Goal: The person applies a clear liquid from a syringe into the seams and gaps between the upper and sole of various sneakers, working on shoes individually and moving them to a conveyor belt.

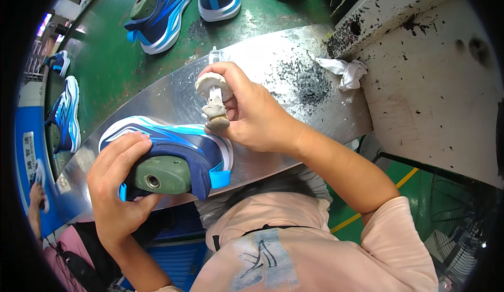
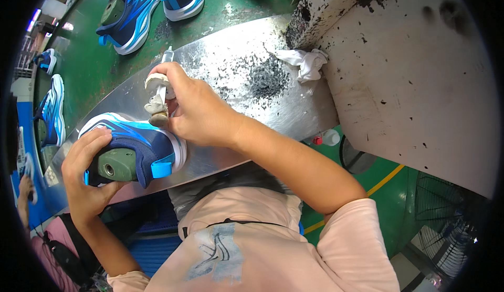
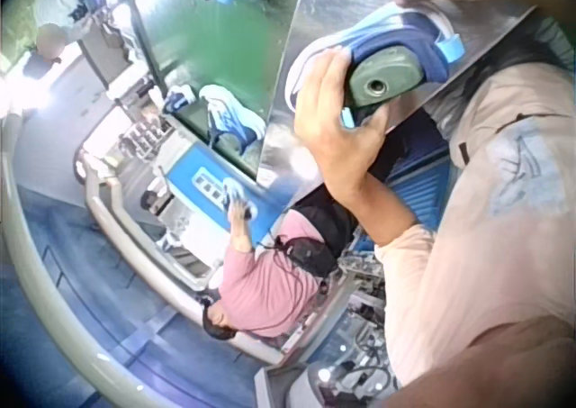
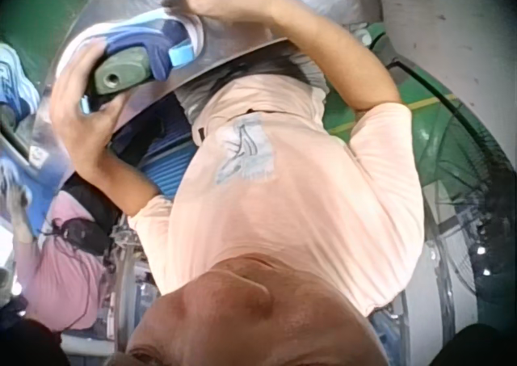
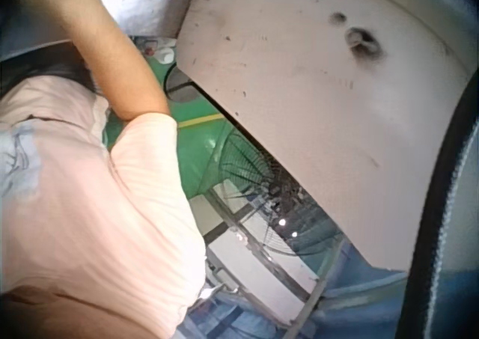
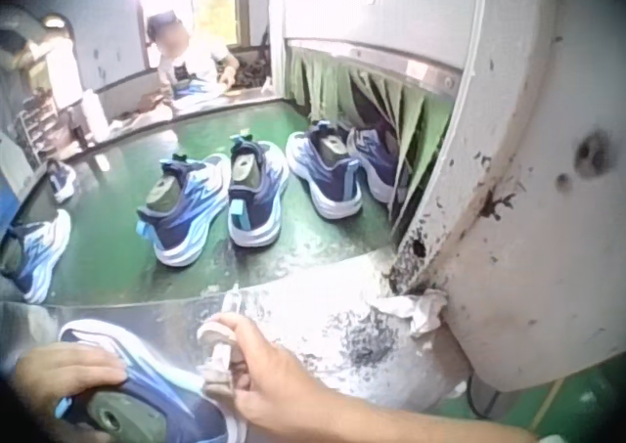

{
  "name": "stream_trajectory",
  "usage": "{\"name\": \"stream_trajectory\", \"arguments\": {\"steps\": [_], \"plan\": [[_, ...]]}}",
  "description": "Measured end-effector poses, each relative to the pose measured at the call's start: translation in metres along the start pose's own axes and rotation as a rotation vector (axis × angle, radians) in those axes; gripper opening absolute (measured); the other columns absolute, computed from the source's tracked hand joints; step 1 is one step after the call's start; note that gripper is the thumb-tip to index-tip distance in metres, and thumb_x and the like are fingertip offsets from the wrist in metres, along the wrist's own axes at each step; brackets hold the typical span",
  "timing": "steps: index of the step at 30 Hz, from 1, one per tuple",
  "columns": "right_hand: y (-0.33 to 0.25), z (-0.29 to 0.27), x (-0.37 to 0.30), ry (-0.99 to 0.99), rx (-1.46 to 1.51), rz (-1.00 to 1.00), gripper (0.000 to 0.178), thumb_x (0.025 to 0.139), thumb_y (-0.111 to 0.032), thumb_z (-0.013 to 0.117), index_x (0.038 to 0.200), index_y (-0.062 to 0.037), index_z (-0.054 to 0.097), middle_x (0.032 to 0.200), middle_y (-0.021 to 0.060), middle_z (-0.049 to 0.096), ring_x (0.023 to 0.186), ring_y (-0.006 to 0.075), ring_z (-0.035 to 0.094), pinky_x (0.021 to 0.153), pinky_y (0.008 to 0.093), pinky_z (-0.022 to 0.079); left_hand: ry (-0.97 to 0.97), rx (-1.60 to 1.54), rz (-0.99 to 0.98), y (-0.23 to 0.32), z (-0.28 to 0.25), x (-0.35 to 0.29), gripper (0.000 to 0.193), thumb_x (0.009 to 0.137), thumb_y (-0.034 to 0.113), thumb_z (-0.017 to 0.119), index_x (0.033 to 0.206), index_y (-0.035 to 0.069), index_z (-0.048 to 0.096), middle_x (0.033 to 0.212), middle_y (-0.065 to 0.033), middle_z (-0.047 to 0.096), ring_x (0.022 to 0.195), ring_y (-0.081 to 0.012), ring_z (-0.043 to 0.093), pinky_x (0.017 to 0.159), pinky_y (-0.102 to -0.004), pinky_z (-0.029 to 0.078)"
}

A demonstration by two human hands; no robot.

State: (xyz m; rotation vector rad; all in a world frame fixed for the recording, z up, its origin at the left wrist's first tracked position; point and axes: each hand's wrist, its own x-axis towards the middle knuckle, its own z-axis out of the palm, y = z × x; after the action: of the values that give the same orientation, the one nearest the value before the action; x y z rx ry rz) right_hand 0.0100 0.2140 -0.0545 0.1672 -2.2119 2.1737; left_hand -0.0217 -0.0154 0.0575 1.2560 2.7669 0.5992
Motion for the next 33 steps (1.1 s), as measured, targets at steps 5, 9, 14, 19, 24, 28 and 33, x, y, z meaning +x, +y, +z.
{"name": "stream_trajectory", "arguments": {"steps": [5, 9, 14, 19, 24, 28, 33], "plan": [[-0.001, -0.004, 0.008, -0.042, -0.049, 0.011, 0.066, 0.074, 0.000, 0.076, 0.128, -0.0100, 0.040, 0.086, 0.0031, 0.061, 0.071, 0.0080, 0.057, 0.064, 0.0239, 0.049, -0.026, 0.004, 0.005, -0.003, 0.000, 0.005, 0.061, 0.044, 0.000, 0.075, 0.104, 0.002, 0.066, 0.107, -0.0142, 0.067, 0.103, -0.0328, 0.064, 0.090, -0.0388, 0.049], [0.005, -0.004, 0.012, -0.043, -0.056, -0.005, 0.064, 0.073, 0.000, 0.076, 0.126, -0.0097, 0.041, 0.082, 0.0031, 0.060, 0.067, 0.0088, 0.056, 0.062, 0.0248, 0.049, -0.045, 0.008, 0.017, -0.003, 0.000, 0.009, 0.060, 0.045, 0.000, 0.074, 0.104, 0.002, 0.066, 0.107, -0.0148, 0.067, 0.102, -0.0330, 0.064, 0.090, -0.0388, 0.049], [0.001, -0.004, 0.015, -0.048, -0.164, -0.075, 0.063, 0.072, 0.002, 0.075, 0.124, -0.0087, 0.042, 0.073, 0.0042, 0.058, 0.061, 0.0125, 0.057, 0.058, 0.0269, 0.048, -0.060, 0.011, 0.025, -0.005, -0.001, 0.010, 0.059, 0.045, 0.001, 0.074, 0.103, 0.001, 0.066, 0.106, -0.0154, 0.067, 0.102, -0.0336, 0.064, 0.090, -0.0391, 0.049], [0.001, -0.003, 0.018, -0.036, -0.235, -0.138, 0.063, 0.070, 0.001, 0.075, 0.123, -0.0076, 0.043, 0.069, 0.0068, 0.057, 0.060, 0.0175, 0.059, 0.056, 0.0293, 0.047, -0.058, 0.003, 0.029, -0.006, 0.000, 0.010, 0.060, 0.044, 0.002, 0.074, 0.104, 0.001, 0.066, 0.106, -0.0161, 0.067, 0.102, -0.0340, 0.064, 0.090, -0.0393, 0.049], [0.000, -0.002, 0.018, -0.036, -0.177, -0.086, 0.061, 0.071, -0.001, 0.076, 0.123, -0.0074, 0.044, 0.071, 0.0070, 0.058, 0.060, 0.0175, 0.059, 0.057, 0.0297, 0.047, -0.060, 0.031, 0.043, -0.006, -0.001, 0.009, 0.058, 0.046, 0.002, 0.072, 0.104, 0.000, 0.066, 0.107, -0.0162, 0.067, 0.103, -0.0343, 0.064, 0.091, -0.0396, 0.049], [-0.003, -0.002, 0.017, -0.047, -0.184, -0.042, 0.062, 0.071, -0.003, 0.078, 0.123, -0.0075, 0.044, 0.073, 0.0078, 0.060, 0.062, 0.0170, 0.059, 0.058, 0.0296, 0.047, -0.048, 0.033, 0.056, -0.006, 0.000, 0.008, 0.058, 0.046, 0.001, 0.071, 0.104, 0.000, 0.066, 0.106, -0.0161, 0.067, 0.103, -0.0342, 0.064, 0.091, -0.0398, 0.049], [-0.002, -0.002, 0.016, -0.054, -0.169, -0.046, 0.060, 0.073, -0.004, 0.077, 0.123, -0.0075, 0.044, 0.075, 0.0087, 0.060, 0.064, 0.0170, 0.060, 0.059, 0.0300, 0.048, -0.051, 0.039, 0.060, -0.004, -0.001, 0.008, 0.057, 0.046, 0.000, 0.069, 0.103, -0.001, 0.066, 0.106, -0.0163, 0.067, 0.102, -0.0341, 0.064, 0.091, -0.0400, 0.049]]}}
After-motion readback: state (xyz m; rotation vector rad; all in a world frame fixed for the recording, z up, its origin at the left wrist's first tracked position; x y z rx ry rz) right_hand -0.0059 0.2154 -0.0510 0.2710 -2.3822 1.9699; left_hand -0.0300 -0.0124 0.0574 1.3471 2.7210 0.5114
